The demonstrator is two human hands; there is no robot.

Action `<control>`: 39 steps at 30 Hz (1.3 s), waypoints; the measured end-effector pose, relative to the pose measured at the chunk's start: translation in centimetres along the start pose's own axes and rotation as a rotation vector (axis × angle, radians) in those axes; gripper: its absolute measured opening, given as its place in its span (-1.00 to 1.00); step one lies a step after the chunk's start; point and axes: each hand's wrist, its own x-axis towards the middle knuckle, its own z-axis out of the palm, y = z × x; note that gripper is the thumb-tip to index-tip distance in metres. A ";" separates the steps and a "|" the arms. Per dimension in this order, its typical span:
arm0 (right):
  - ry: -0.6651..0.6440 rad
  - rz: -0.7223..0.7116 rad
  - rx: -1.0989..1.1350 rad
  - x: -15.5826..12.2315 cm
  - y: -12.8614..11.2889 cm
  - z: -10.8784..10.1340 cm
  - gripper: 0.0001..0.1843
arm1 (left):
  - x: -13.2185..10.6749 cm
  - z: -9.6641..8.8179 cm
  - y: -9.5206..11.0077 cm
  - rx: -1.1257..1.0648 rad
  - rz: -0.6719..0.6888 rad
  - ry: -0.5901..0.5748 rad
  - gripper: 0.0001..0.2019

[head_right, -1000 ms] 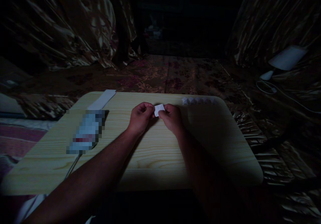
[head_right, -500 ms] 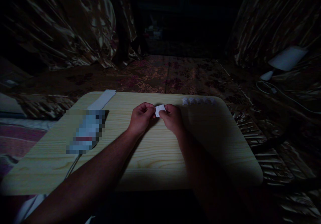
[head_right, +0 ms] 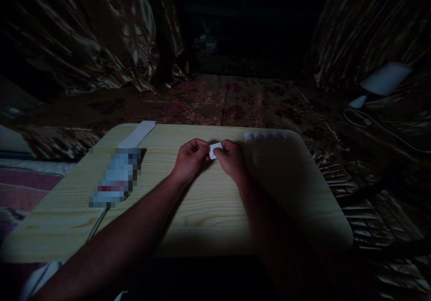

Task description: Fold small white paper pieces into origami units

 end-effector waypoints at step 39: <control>0.149 -0.067 -0.053 0.6 0.3 -0.5 -0.87 | 0.2 0.0 -0.3 -0.103 -0.002 -0.133 -0.71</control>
